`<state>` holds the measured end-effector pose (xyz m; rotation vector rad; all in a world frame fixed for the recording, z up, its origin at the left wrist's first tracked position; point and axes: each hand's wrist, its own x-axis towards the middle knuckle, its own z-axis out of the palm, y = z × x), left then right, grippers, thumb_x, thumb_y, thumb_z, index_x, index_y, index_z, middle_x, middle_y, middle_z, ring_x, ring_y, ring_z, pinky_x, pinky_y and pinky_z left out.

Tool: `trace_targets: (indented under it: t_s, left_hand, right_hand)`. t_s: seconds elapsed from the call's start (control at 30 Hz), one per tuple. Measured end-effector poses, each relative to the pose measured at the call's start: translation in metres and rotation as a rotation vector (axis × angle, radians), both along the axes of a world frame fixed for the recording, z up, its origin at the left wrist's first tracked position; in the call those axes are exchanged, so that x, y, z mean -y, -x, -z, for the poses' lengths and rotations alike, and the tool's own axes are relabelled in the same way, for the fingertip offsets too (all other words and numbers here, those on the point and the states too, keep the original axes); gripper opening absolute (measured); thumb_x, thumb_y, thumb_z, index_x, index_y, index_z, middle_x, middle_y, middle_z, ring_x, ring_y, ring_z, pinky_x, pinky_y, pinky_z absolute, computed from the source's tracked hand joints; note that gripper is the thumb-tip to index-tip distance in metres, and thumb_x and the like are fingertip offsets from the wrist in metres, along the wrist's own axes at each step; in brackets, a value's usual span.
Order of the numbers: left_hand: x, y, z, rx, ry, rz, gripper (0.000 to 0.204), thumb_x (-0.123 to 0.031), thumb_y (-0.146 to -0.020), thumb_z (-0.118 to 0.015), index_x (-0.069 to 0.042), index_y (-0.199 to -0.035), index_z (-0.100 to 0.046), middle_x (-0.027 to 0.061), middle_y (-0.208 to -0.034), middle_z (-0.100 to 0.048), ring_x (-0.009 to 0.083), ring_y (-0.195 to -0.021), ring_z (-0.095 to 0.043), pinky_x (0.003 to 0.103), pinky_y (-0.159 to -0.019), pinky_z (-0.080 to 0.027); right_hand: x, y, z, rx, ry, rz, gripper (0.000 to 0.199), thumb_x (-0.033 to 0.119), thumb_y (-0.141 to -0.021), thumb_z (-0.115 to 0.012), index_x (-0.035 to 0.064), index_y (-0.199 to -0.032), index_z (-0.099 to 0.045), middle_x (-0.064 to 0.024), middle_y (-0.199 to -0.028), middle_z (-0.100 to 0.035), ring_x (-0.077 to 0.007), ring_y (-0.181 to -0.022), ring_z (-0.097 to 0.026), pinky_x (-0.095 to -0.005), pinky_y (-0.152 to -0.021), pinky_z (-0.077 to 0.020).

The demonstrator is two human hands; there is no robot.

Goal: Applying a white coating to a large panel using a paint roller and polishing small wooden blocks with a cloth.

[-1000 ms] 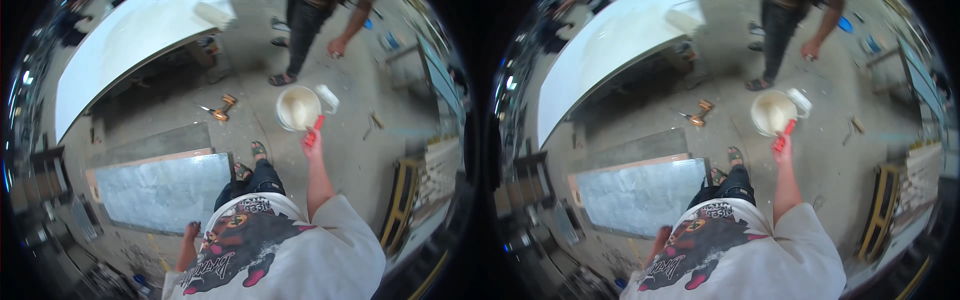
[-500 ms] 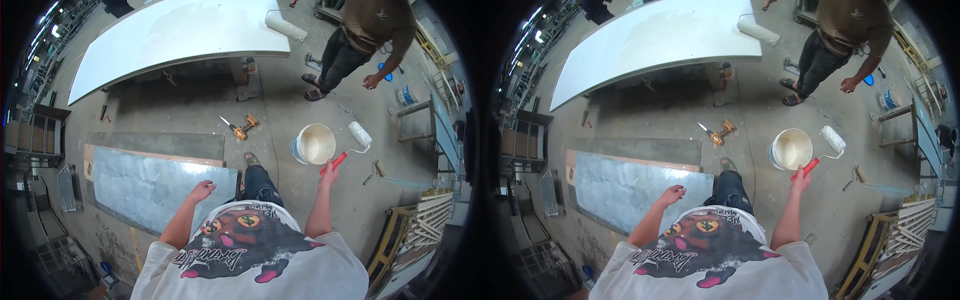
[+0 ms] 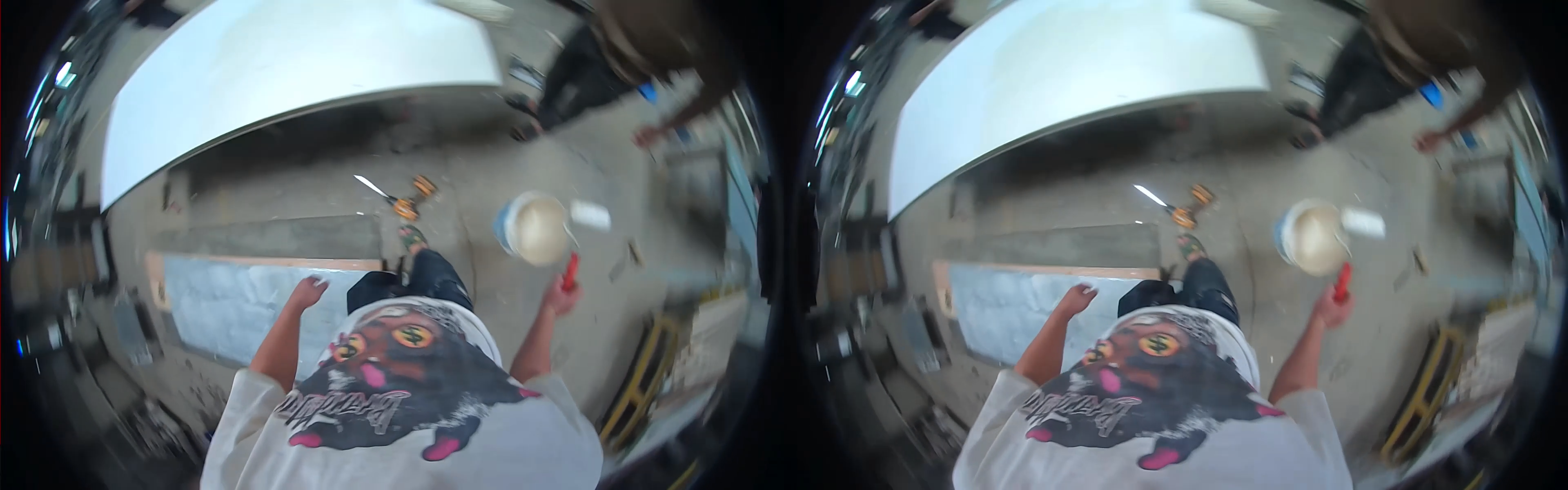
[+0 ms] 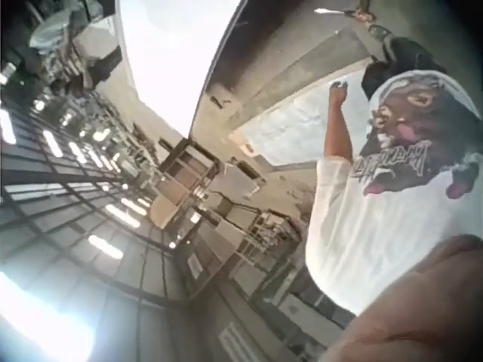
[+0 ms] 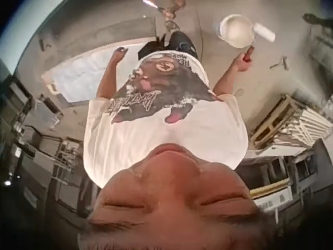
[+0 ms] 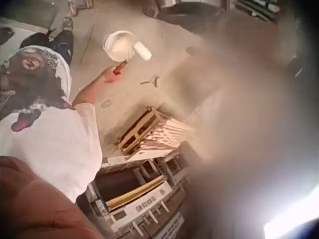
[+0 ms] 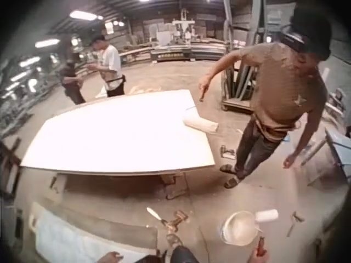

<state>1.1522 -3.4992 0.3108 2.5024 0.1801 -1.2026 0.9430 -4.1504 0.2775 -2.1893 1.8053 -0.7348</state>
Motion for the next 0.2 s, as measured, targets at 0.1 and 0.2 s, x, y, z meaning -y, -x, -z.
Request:
trace_targets:
  t_s: [0.1, 0.2]
  left_hand:
    - [0.023, -0.071, -0.022, 0.217, 0.149, -0.153, 0.055, -0.040, -0.093, -0.062, 0.001, -0.129, -0.062, 0.0283, -0.121, -0.066, 0.0403, -0.116, -0.063, 0.043, -0.099, -0.049]
    - [0.027, -0.121, -0.056, 0.255, 0.134, -0.231, 0.052, -0.040, -0.094, -0.061, -0.002, -0.129, -0.063, 0.0279, -0.120, -0.067, 0.0399, -0.113, -0.065, 0.044, -0.098, -0.050]
  right_hand:
    - [-0.003, 0.000, 0.000, -0.132, 0.010, -0.052, 0.038, 0.026, -0.075, -0.078, 0.0061, -0.105, -0.066, -0.0152, -0.096, -0.069, -0.0352, -0.087, -0.066, -0.0460, -0.079, -0.0518]
    - [-0.020, -0.060, -0.005, -0.173, -0.134, -0.079, 0.039, 0.025, -0.079, -0.077, 0.0067, -0.111, -0.066, -0.0157, -0.103, -0.070, -0.0336, -0.091, -0.067, -0.0465, -0.081, -0.0525]
